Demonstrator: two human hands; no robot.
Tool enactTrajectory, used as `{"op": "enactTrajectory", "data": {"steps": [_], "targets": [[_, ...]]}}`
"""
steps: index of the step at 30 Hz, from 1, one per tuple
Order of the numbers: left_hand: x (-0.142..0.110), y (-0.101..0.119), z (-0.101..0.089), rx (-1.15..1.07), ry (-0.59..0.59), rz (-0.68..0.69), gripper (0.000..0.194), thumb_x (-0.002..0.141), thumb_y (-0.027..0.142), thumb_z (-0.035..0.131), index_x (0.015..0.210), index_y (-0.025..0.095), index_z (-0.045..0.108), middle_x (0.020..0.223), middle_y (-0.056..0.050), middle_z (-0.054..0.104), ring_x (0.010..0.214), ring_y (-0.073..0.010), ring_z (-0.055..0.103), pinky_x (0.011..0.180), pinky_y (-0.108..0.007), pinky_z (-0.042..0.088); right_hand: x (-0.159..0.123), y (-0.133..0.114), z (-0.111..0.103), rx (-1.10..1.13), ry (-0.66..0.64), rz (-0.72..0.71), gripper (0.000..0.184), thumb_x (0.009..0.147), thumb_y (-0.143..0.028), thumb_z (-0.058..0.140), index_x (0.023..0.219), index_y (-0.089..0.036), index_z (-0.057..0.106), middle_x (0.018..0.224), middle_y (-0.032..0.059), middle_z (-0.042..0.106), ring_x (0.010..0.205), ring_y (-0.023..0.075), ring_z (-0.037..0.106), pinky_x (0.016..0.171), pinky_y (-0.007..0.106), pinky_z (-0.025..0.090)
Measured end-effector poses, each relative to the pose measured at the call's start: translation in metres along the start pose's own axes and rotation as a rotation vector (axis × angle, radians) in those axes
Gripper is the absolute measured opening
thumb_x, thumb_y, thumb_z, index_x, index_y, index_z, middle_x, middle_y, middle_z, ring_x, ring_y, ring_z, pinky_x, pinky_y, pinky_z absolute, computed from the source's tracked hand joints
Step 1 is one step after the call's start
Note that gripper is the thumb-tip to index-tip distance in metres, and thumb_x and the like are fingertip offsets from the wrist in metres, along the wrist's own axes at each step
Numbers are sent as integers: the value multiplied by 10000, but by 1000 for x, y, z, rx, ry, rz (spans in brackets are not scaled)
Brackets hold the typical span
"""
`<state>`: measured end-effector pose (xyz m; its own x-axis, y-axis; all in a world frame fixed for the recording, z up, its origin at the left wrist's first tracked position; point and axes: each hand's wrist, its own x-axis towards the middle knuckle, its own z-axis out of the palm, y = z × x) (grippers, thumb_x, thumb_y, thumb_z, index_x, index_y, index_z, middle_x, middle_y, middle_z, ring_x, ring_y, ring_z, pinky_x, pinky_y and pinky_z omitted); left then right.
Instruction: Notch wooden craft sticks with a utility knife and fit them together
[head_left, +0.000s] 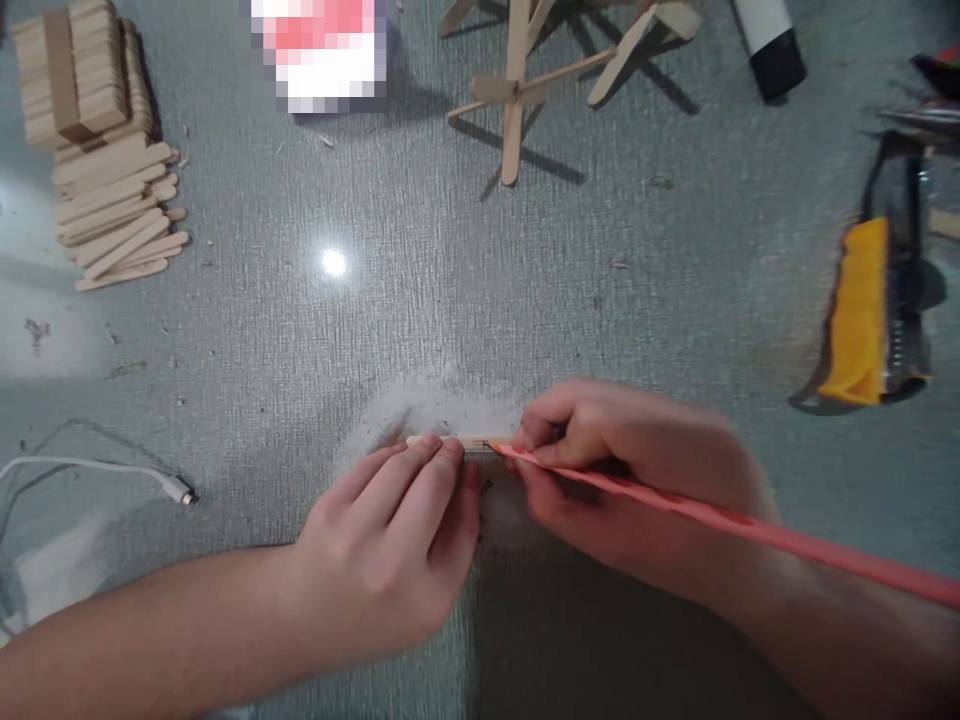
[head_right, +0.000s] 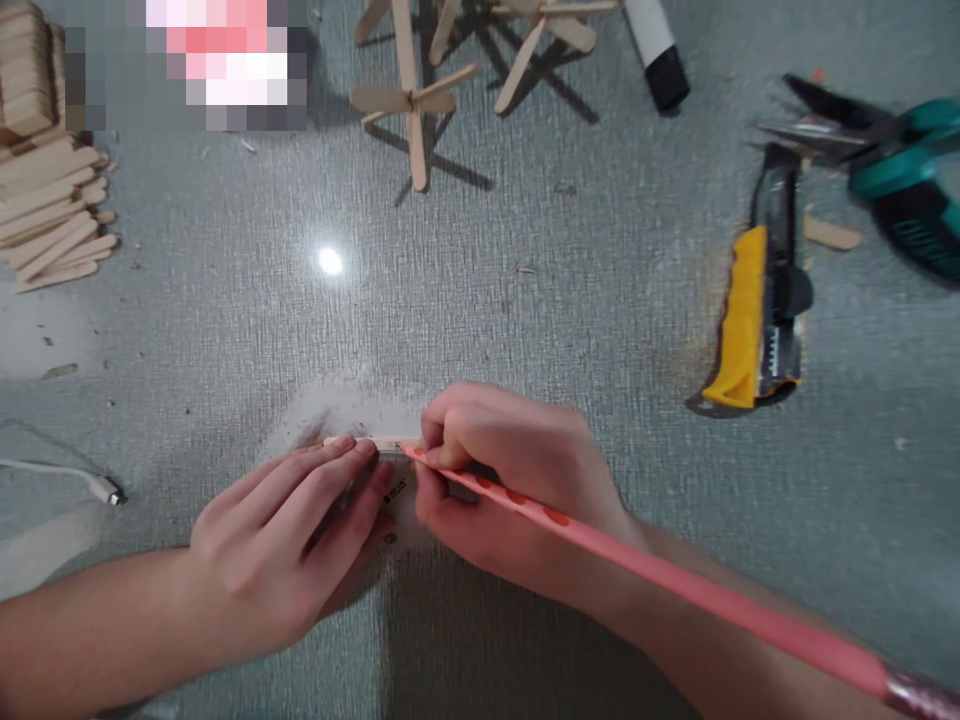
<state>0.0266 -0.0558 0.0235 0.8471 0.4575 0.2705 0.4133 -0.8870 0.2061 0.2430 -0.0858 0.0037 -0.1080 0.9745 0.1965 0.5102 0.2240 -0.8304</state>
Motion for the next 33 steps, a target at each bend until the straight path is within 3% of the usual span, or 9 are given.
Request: {"op": "enactTrajectory", "data": {"steps": [6,11,15,19,23,28,33], "targets": [[-1,-1,1,10,4,21,217,882,149,711,1070,63,776,1091,-147,794,978,-296,783,805,-404,695,2,-1,0,34,-27,-44,259,779,-50,607,743,-253,450,698,-33,619,526,102,542,461,247,429],[-2,-1,1,34,21,11,200,918,179,671,1055,70,768,1078,-128,794,956,-285,781,770,-405,687,-1,2,0,67,87,-71,261,804,-48,671,774,-251,509,755,-14,649,600,122,615,522,266,468],[-5,1,1,83,22,28,214,923,202,651,1063,77,755,1136,-155,775,972,-290,771,754,-398,673,-6,8,0,21,242,-19,210,835,-84,696,803,-250,571,860,3,692,721,156,689,630,298,542],[-9,4,1,143,-11,39,253,925,219,631,1095,70,744,1189,-183,757,1032,-310,757,777,-403,668,-8,10,0,-64,229,-11,168,891,-93,625,900,-261,631,1007,28,743,918,197,744,808,348,606],[-13,9,2,213,6,54,280,924,223,623,1121,62,737,1186,-195,759,1014,-323,762,734,-408,667,-11,11,0,-43,282,83,160,952,-171,631,1071,-275,657,1079,38,769,1006,211,752,901,379,617],[-17,15,2,271,-12,71,310,902,186,611,1149,40,727,1209,-215,748,1021,-334,759,693,-384,652,-16,19,-2,72,293,214,227,981,-303,648,1200,-251,623,1001,46,784,880,200,779,794,337,654],[-17,15,3,271,-8,73,339,892,192,605,1158,20,726,1215,-212,747,1028,-355,754,678,-387,635,-16,23,-4,-204,240,189,312,959,-345,661,1246,-224,652,873,26,783,724,185,772,651,279,637]]}}
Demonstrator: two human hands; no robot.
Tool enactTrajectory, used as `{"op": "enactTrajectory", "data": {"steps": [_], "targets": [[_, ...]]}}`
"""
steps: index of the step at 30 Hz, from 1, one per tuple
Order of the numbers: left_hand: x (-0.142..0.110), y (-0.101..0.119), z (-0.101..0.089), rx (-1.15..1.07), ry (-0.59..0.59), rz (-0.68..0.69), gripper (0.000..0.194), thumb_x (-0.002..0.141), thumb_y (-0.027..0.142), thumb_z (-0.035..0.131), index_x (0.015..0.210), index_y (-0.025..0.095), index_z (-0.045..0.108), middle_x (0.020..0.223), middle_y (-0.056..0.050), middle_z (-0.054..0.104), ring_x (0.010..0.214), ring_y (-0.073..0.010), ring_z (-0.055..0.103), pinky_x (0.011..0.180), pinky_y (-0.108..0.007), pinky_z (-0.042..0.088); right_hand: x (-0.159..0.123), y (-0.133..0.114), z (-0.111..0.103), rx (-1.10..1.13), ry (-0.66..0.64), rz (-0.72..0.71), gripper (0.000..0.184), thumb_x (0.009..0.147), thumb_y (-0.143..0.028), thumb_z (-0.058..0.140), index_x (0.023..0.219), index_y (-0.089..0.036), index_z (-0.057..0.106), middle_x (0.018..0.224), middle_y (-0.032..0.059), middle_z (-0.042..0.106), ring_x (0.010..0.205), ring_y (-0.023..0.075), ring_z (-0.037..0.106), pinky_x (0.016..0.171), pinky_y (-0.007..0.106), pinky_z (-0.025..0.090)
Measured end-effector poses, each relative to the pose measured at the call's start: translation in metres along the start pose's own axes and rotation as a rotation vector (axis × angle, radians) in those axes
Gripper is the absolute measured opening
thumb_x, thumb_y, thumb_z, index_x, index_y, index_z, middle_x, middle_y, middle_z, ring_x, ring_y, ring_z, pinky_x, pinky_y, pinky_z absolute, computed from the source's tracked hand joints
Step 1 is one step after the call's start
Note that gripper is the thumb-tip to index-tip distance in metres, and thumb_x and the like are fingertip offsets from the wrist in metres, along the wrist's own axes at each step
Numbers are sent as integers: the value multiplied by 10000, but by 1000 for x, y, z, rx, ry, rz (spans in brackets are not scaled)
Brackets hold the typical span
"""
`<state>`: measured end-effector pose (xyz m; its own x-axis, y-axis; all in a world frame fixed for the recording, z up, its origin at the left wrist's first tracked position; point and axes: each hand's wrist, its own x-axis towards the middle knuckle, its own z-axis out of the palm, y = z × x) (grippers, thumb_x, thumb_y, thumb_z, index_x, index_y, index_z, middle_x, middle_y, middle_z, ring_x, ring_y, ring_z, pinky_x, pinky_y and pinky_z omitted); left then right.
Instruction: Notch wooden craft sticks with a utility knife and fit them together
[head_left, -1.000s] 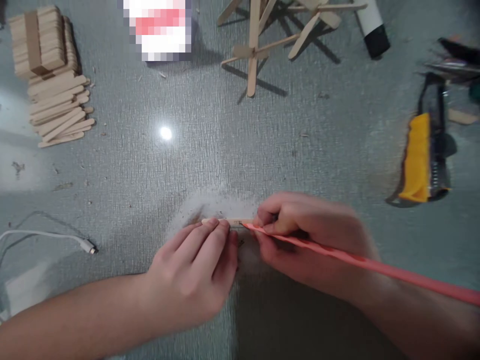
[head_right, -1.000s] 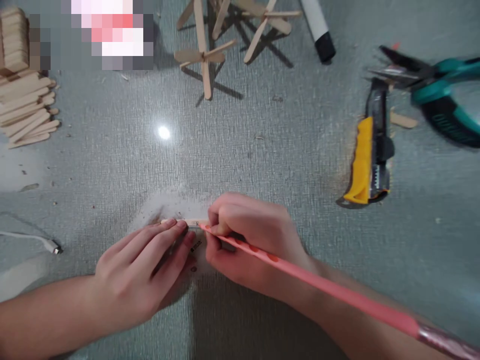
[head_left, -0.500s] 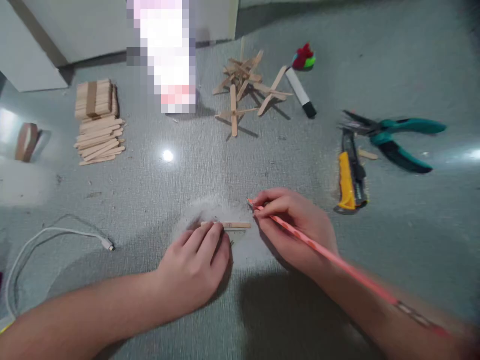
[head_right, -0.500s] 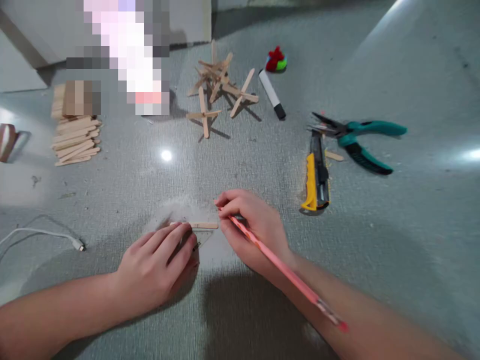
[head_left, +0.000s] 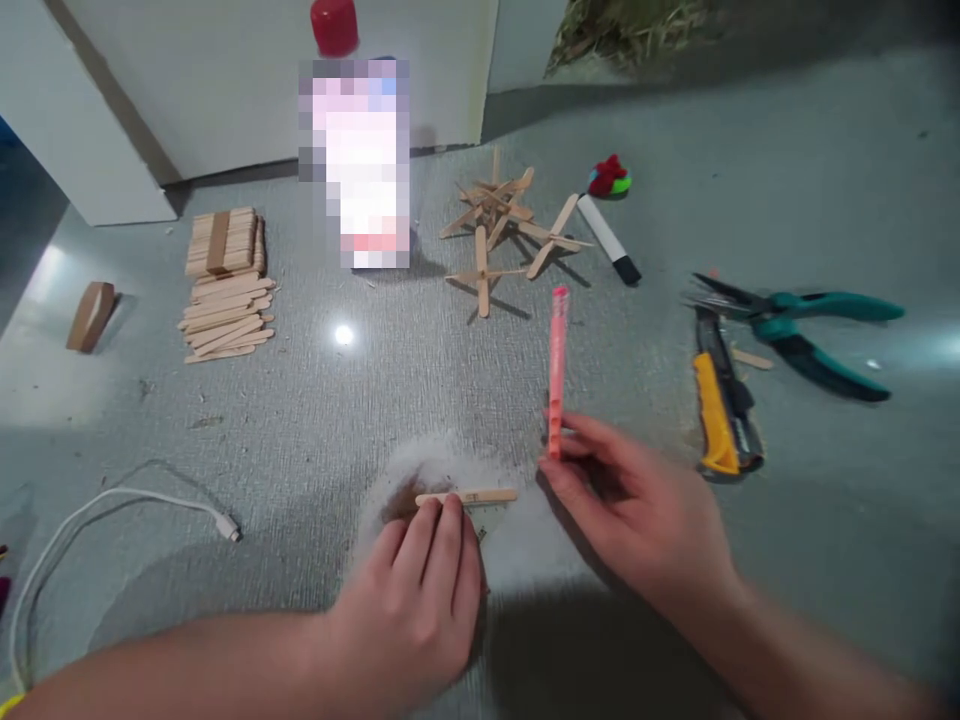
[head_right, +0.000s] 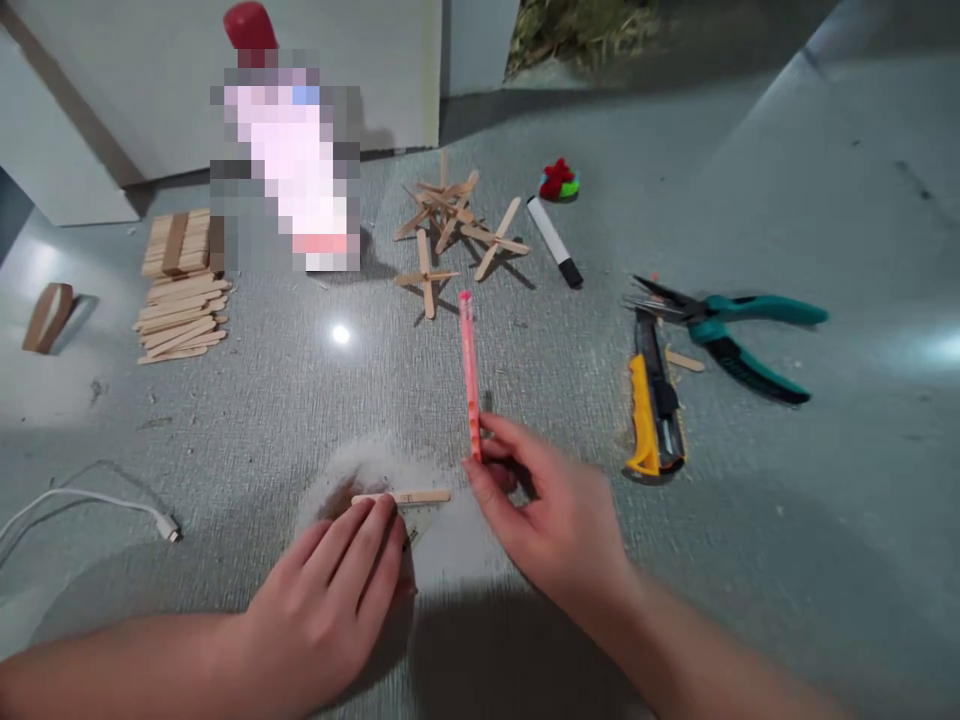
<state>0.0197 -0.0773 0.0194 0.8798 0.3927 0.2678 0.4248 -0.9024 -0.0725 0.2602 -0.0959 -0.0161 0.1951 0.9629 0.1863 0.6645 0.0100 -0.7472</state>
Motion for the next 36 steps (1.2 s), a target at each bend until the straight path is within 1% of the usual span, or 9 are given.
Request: {"op": "enactTrajectory", "data": {"steps": [9,15,19,22,25,28,30,33,36], "targets": [[-2,1,4,17,39,-48,362,961,153,450,1146,52,745,1187,-155,771,1014,-286,759,698,-355,602,14,5,-3,-321,-59,-297,206,1000,-234,541,1158,-172,658,763,29,719,627,187,673,576,321,508],[1,-7,5,-13,88,-21,294,946,183,548,1117,37,737,1148,-180,772,962,-313,750,701,-394,605,20,3,-5,-445,-35,-421,120,975,-182,565,1055,-155,650,767,42,679,695,202,629,663,336,479],[3,-17,9,-27,53,46,313,934,107,470,1106,44,724,1124,-166,764,915,-280,734,732,-396,606,31,3,-32,-700,17,-284,202,979,-300,523,1033,-164,662,863,106,669,801,269,641,680,370,459],[5,-28,11,-20,14,48,264,934,115,494,1055,79,726,1031,-128,761,840,-251,714,663,-364,585,45,12,-64,-935,60,124,379,944,-379,533,1218,-130,618,1139,246,617,942,378,632,639,387,400],[8,-38,12,-15,-32,12,231,935,123,536,1081,105,714,1023,-114,745,888,-250,706,666,-350,580,55,29,-82,-799,-22,364,459,930,-407,536,1246,-77,569,1118,298,600,952,411,631,664,412,391],[10,-47,13,-20,-91,-35,191,935,120,558,1047,121,713,999,-101,733,815,-225,683,655,-341,570,58,46,-83,-672,-51,404,395,850,-273,591,1204,-101,562,808,131,625,742,314,639,625,374,379],[11,-50,13,-39,-132,-64,191,945,116,549,1042,136,712,999,-94,727,814,-213,673,678,-335,571,55,50,-82,-554,-61,408,482,780,-268,657,1223,-126,530,657,16,552,609,265,594,567,343,362],[11,-53,13,-82,-185,-106,212,948,94,530,1047,150,709,997,-82,721,841,-203,665,710,-323,568,41,41,-80,-291,-129,382,515,815,-358,627,1268,-208,435,550,-87,470,449,210,510,469,305,352],[12,-54,12,-117,-220,-136,207,929,70,531,1000,148,709,964,-77,715,836,-194,658,714,-308,559,23,15,-69,51,-194,355,469,877,-473,577,1245,-287,353,639,-90,540,438,174,531,432,279,409]]}}
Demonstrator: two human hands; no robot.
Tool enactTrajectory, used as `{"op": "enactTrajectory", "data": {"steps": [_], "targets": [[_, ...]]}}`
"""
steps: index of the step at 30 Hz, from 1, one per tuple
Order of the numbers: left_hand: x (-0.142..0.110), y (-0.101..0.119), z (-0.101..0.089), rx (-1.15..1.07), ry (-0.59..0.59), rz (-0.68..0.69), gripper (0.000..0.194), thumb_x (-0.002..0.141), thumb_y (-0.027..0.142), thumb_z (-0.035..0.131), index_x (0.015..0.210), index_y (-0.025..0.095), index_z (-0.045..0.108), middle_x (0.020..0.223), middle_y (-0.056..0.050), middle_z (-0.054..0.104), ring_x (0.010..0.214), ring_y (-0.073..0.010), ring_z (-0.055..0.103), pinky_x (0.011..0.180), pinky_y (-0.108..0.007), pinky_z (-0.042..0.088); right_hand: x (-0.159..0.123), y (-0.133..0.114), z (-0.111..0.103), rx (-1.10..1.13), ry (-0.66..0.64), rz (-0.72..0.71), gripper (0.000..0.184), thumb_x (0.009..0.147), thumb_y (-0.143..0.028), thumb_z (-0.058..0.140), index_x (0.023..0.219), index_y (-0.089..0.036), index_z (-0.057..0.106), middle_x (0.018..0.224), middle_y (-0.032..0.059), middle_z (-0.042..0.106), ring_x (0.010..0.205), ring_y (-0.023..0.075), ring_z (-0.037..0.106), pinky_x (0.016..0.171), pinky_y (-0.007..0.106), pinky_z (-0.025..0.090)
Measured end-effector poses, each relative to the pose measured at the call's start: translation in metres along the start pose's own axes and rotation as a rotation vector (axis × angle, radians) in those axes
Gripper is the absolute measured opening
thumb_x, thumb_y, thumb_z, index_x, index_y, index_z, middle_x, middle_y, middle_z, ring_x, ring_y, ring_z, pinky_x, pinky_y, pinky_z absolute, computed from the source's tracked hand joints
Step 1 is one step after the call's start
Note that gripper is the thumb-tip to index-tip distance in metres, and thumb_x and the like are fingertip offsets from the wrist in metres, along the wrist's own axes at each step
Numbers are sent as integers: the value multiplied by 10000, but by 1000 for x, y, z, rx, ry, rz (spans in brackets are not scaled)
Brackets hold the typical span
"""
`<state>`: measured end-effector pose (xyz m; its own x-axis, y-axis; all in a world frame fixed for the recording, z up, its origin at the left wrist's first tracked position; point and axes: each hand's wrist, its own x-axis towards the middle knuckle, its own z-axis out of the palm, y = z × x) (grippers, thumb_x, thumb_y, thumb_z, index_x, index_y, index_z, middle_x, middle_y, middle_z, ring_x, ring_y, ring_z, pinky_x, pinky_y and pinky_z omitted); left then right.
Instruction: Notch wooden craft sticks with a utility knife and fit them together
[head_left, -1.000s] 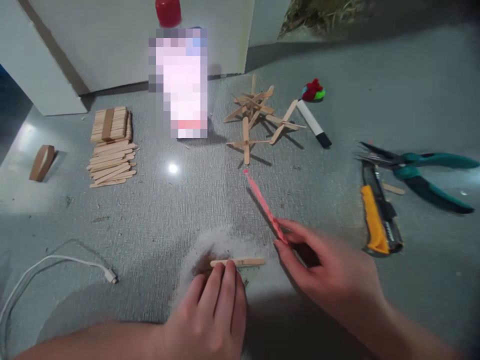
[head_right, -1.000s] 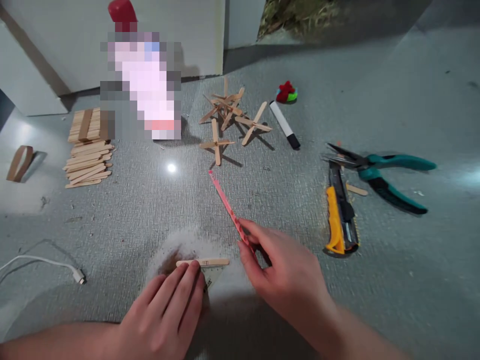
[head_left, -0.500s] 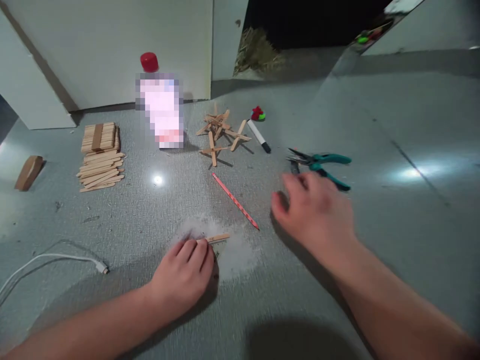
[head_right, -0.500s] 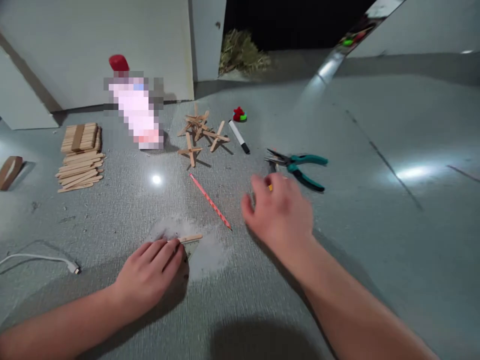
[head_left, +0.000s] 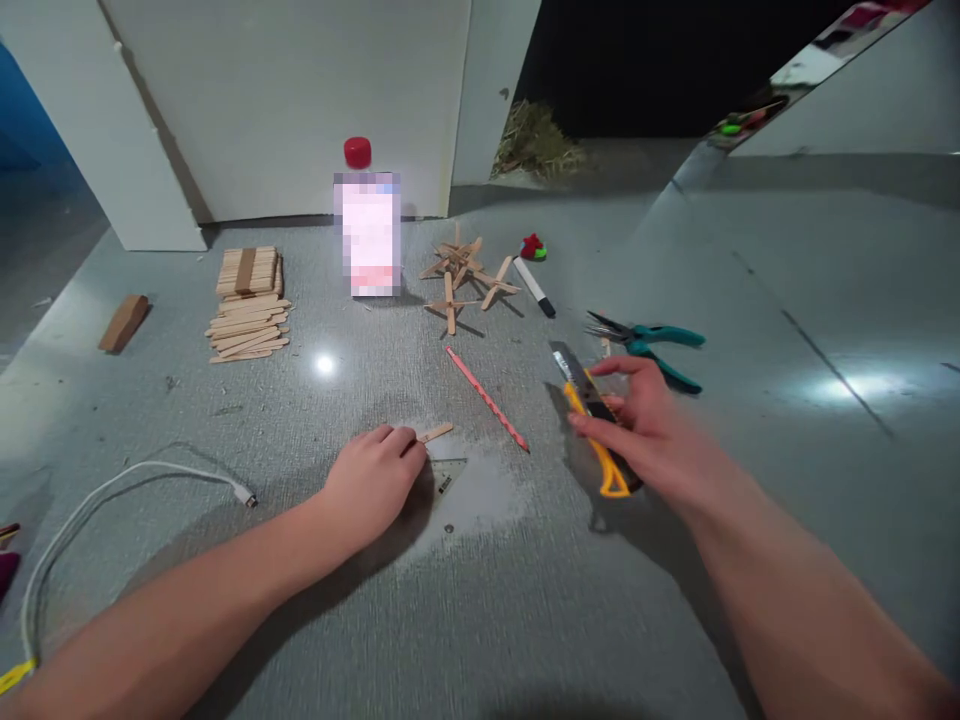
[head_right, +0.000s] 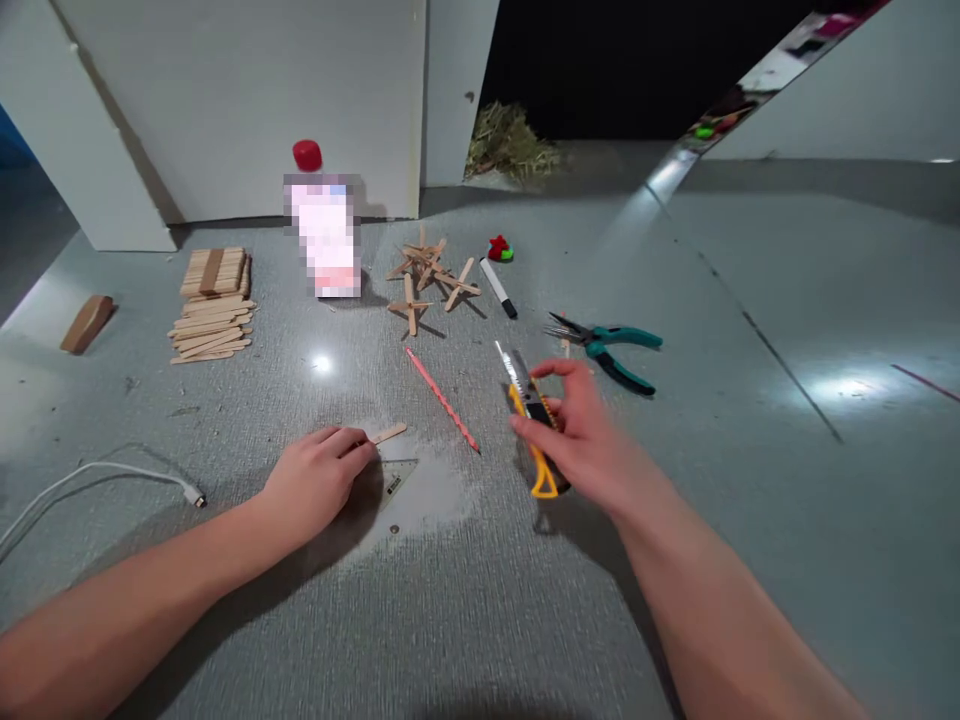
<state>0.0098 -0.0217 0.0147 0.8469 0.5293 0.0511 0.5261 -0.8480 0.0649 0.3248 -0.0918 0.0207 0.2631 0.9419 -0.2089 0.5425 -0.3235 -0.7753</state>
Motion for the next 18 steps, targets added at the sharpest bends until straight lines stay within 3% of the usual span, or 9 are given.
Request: {"op": "enactTrajectory", "data": {"steps": [1,2,4,7,11,15,18], "targets": [[0,0,0,-9,-8,-6,205,925,65,529,985,144,709,955,-80,713,830,-191,657,713,-304,557,-7,-8,9,336,-51,-3,431,855,-442,653,1170,-292,401,684,-65,571,472,173,560,438,275,413],[1,0,0,-18,-14,-11,205,925,62,526,975,141,709,948,-83,710,825,-189,655,711,-301,556,-13,-17,18,447,-76,-14,377,866,-464,639,1118,-292,416,728,-47,592,500,167,578,462,279,440],[2,-1,0,-31,-22,-17,199,930,69,527,973,136,709,944,-90,706,818,-192,654,704,-305,556,-19,-34,37,550,-120,-45,295,919,-505,481,1105,-278,446,780,-1,627,493,164,547,465,300,442],[2,0,0,-41,-25,-24,156,937,98,555,970,130,704,937,-89,702,811,-205,655,687,-318,557,-15,-54,59,696,-135,-149,443,945,-519,218,1141,-245,506,805,55,613,526,182,519,480,335,445],[2,3,1,-41,-13,-10,129,939,129,583,999,117,697,942,-95,695,794,-210,647,659,-322,555,-2,-60,74,427,53,-515,311,967,-417,340,1179,-271,514,734,10,561,596,195,568,531,325,495],[0,7,5,-30,33,22,160,957,156,564,1033,94,690,935,-107,686,780,-226,633,631,-341,560,-4,-51,79,172,101,-651,127,880,-321,675,973,-296,593,708,-27,610,560,161,583,543,300,498],[-1,9,9,-28,81,42,173,968,164,540,1030,89,683,927,-109,682,782,-218,619,643,-332,562,-13,-47,81,2,64,-759,334,802,-228,710,1112,-337,652,732,-5,696,638,232,680,610,375,570]]}}
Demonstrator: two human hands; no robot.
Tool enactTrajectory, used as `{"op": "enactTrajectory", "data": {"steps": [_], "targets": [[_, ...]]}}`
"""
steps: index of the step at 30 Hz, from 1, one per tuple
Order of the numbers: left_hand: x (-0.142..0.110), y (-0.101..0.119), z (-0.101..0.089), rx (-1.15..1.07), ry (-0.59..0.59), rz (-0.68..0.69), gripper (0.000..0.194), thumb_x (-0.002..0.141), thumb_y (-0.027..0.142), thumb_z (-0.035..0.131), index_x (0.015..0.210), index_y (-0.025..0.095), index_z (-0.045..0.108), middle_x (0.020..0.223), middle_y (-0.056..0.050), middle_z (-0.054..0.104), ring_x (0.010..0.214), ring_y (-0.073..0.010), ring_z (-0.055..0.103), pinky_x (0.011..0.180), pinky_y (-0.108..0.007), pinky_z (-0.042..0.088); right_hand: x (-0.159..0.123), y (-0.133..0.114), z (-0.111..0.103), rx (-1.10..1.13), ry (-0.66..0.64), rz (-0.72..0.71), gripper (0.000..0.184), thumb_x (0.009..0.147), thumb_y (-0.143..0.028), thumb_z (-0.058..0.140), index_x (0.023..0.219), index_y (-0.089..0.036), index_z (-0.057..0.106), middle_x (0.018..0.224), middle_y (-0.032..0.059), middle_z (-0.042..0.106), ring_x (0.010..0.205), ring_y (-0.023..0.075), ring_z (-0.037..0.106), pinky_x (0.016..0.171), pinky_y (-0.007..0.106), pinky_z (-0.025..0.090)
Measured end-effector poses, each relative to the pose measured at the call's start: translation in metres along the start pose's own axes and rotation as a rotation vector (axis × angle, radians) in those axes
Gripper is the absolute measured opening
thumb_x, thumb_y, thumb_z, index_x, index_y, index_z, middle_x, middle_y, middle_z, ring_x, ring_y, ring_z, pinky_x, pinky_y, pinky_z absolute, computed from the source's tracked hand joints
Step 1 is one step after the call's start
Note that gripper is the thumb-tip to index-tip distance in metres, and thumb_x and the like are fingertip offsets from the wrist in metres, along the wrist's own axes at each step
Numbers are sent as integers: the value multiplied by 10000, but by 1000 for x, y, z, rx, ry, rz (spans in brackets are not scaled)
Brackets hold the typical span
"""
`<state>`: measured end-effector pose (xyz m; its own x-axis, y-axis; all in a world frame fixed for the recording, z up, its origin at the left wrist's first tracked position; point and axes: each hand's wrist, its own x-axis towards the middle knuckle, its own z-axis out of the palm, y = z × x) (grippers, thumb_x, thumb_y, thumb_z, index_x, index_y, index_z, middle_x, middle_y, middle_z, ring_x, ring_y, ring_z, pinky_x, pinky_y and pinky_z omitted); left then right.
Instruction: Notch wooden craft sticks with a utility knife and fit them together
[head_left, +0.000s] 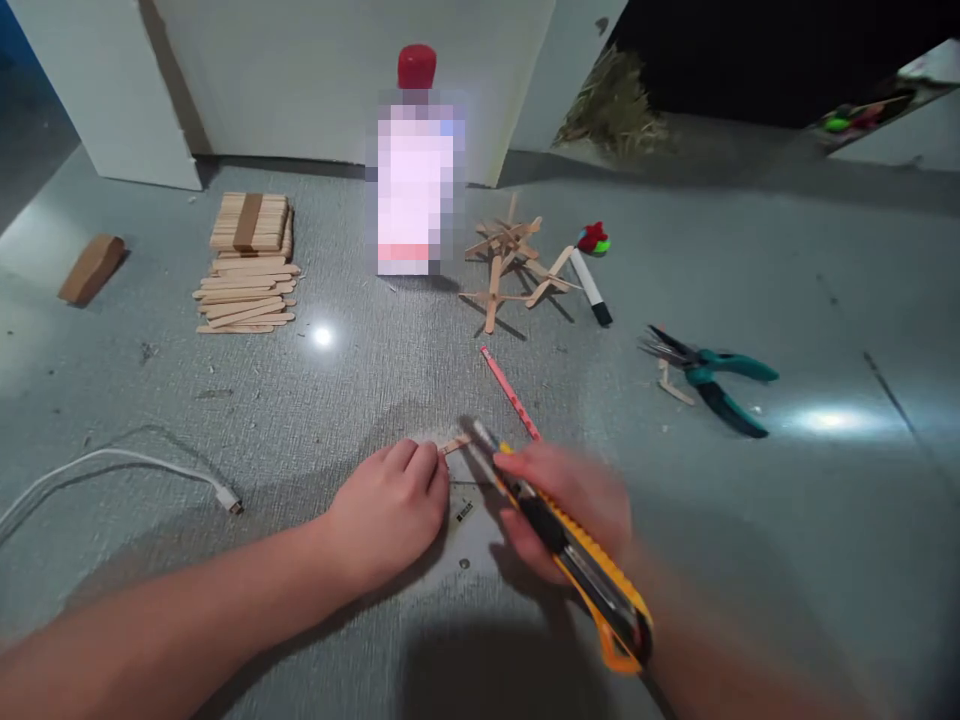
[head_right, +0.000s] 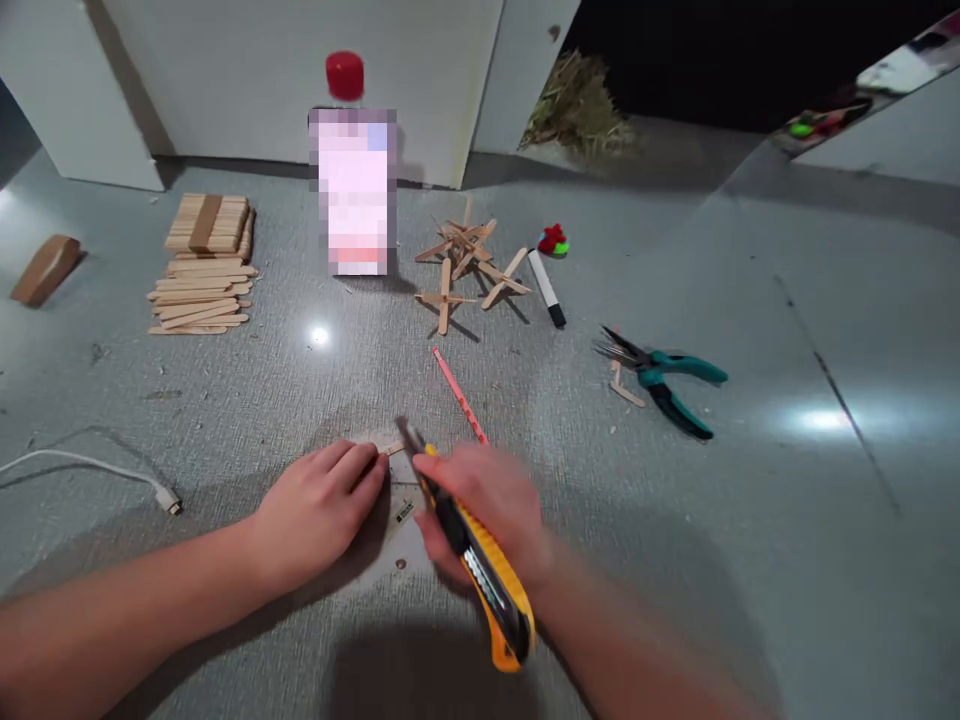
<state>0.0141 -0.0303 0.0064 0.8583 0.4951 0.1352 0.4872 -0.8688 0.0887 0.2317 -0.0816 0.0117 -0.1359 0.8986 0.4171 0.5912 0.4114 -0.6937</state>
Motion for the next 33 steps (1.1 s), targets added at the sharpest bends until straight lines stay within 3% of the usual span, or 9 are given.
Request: {"op": "enactTrajectory", "data": {"steps": [4,10,14,18,21,28,30,33], "targets": [[0,1,4,-9,63,-1,179,971,159,510,1009,88,670,957,-123,690,772,-209,619,636,-320,560,-3,-2,1,-97,-42,-39,507,847,-195,588,1335,-331,569,871,48,759,745,281,745,630,416,621],[4,2,3,-54,157,-34,276,985,120,389,983,90,663,934,-123,693,757,-196,628,629,-317,575,2,4,1,-127,-84,-84,425,828,-88,645,1180,-323,600,800,-10,755,634,199,730,573,327,619],[7,5,1,-101,213,-67,345,990,108,328,947,93,670,891,-112,697,710,-189,616,587,-311,561,0,5,0,-164,-93,-39,430,824,-94,592,1217,-267,595,874,34,785,705,221,767,623,341,645],[8,5,0,-127,237,-80,296,984,98,375,944,87,668,902,-108,704,699,-186,615,578,-312,549,-1,3,-2,-176,-127,-33,385,836,-102,552,1177,-273,602,903,30,799,721,207,782,667,323,665],[6,4,-1,-131,207,-91,307,995,108,366,975,83,671,893,-101,701,698,-181,612,586,-310,552,0,3,-4,-198,-140,8,358,856,-120,557,1171,-282,602,937,34,809,757,215,797,683,325,673],[10,-18,-2,-283,2,-110,285,1044,221,413,1082,169,691,915,-36,691,677,-131,615,570,-259,510,-2,13,-1,-154,-63,201,195,888,-249,669,1064,-324,629,923,21,808,764,245,798,659,368,669],[17,-28,-3,-408,-53,-115,265,1044,228,454,1123,202,705,1052,-49,706,871,-147,664,749,-276,556,-2,14,-1,-114,-34,293,144,904,-251,645,1026,-327,636,918,17,804,764,240,791,646,361,653],[26,-41,-4,-408,-66,42,344,1015,263,517,1331,277,653,1421,-75,616,1304,-279,554,1066,-473,492,-1,13,-2,-61,-21,342,123,926,-258,601,1015,-324,655,869,2,794,736,217,776,610,321,619]]}}
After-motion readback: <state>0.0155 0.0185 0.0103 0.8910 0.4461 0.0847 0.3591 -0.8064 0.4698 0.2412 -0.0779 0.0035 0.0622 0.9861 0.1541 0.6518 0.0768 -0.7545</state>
